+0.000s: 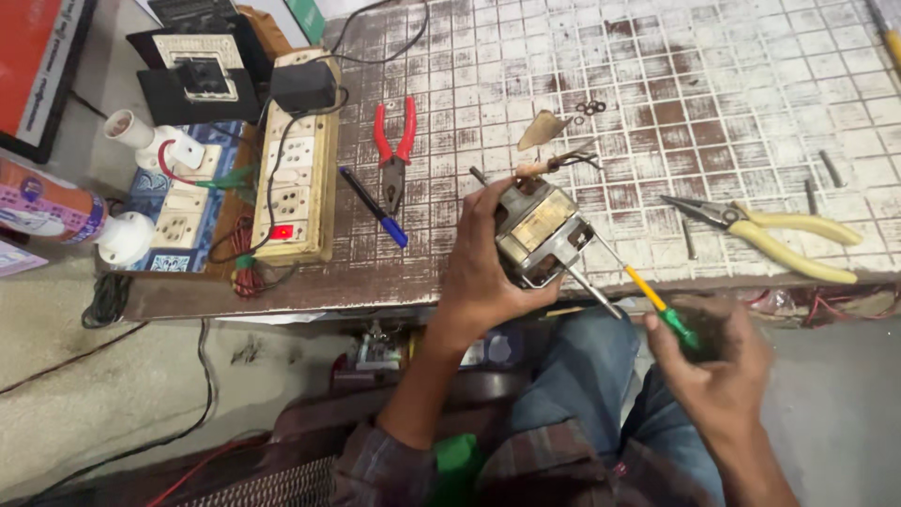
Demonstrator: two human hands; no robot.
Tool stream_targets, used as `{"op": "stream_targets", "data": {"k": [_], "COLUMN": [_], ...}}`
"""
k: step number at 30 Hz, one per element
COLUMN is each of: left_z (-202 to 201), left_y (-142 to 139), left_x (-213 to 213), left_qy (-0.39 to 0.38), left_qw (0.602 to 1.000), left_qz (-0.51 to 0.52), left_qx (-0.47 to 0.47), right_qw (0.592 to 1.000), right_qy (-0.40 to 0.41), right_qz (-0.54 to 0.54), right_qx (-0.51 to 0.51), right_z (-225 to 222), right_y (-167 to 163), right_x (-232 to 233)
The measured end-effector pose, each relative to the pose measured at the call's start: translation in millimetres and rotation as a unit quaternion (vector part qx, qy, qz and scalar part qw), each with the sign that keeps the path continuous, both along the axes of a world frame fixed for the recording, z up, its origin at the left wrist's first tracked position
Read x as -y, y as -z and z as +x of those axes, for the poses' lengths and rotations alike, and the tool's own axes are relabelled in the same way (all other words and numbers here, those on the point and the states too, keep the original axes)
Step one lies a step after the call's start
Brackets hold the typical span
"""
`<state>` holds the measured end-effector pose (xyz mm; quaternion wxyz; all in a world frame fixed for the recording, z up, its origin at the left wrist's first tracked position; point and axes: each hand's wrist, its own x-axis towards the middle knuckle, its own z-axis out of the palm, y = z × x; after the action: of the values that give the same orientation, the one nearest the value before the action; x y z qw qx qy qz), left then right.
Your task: The person sits at a workbench and works on an electric motor, fitting the rotor into the stator housing and aligning the end bells by hand. They use a screwdriver and a metal rod to adjust and seat the motor parts, turning the assembly over while working on it.
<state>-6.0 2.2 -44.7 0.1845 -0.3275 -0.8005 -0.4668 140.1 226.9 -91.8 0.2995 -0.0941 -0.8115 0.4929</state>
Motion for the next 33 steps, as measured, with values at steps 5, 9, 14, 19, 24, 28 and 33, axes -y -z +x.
{"op": "stream_targets", "data": {"k": [5, 9, 14, 19, 24, 28, 33], "left_z": [-1, -4, -4, -2, -3, -1, -1], "left_y": [0, 1, 3, 4, 3, 3, 2], "left_x": [3, 3, 3, 3, 3, 2, 2], "left_qy": [-0.001, 0.007, 0.011, 0.005, 0.019, 0.011, 0.018], "left_qw": [1.000, 1.000, 1.000, 1.000, 1.000, 1.000, 1.000], "left_qz": [-0.002, -0.003, 0.004, 0.003, -0.003, -0.003, 0.003], "left_qx": [0.021, 0.012, 0.006, 0.020, 0.022, 0.022, 0.020], "right_qw": [0.961, 0.994, 0.989, 0.986, 0.983, 0.990, 0.986], "right_qy": [0.028, -0.010, -0.005, 0.004, 0.016, -0.012, 0.018], "right_qz": [0.255, -0.069, -0.037, 0.156, -0.089, -0.101, 0.159], "right_qx": [-0.104, 0.085, 0.143, -0.062, 0.157, 0.097, -0.042], "right_z": [3, 1, 3, 3, -14, -6, -1], "right_y": [0, 13, 2, -10, -9, -25, -27], "right_x": [-9, -17, -15, -5, -9, -8, -12]}}
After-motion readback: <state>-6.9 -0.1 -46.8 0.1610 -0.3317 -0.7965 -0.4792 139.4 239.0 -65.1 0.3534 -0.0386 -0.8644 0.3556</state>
